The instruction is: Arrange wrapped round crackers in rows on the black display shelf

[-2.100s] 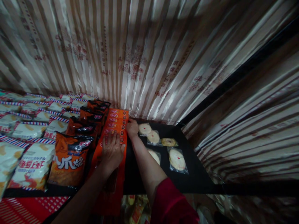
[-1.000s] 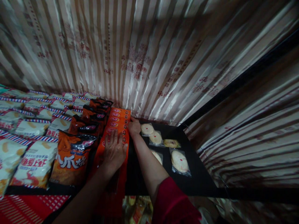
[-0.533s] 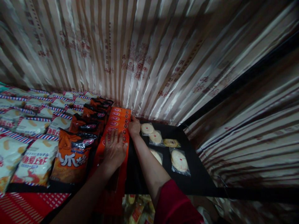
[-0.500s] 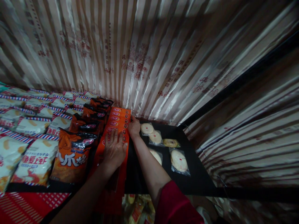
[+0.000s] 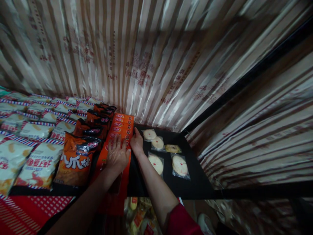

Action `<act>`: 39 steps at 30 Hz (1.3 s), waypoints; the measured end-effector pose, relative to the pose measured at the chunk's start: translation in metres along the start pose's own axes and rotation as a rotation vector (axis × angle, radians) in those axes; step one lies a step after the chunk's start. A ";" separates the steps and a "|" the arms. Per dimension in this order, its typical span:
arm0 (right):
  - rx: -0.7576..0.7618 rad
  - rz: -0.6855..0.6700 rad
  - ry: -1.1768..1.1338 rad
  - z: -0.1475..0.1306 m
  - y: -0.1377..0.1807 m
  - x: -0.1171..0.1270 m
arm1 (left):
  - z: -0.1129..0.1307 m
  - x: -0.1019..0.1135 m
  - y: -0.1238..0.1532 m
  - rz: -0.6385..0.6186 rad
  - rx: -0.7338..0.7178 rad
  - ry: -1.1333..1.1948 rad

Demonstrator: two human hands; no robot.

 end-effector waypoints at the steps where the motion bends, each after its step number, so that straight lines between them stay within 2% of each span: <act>1: 0.003 -0.006 0.006 0.000 0.000 -0.001 | 0.000 0.001 0.000 -0.001 0.002 -0.001; 10: 0.120 -0.031 0.197 -0.001 0.001 -0.010 | -0.002 0.003 -0.001 -0.023 0.002 0.027; 15: 0.118 -0.049 0.256 0.000 0.002 -0.014 | -0.006 0.002 -0.001 -0.079 0.015 0.041; 21: 0.144 -0.064 0.316 -0.001 -0.002 -0.016 | -0.009 0.001 -0.001 -0.086 0.021 0.074; 28: 0.202 -0.219 0.454 -0.011 -0.011 -0.021 | -0.009 0.001 -0.003 -0.108 0.030 0.078; 39: 0.115 -0.227 0.487 -0.013 -0.010 -0.019 | -0.008 -0.001 -0.003 -0.115 0.025 0.071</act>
Point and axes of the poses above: each hand's wrist, its own y-axis away from the middle knuckle, its own x-axis out of the back of the hand, z = x × y, the point moved 8 cm from there along -y, towards the middle knuckle, and after that the axes turned 11 degrees about x, right-handed, at the moved point
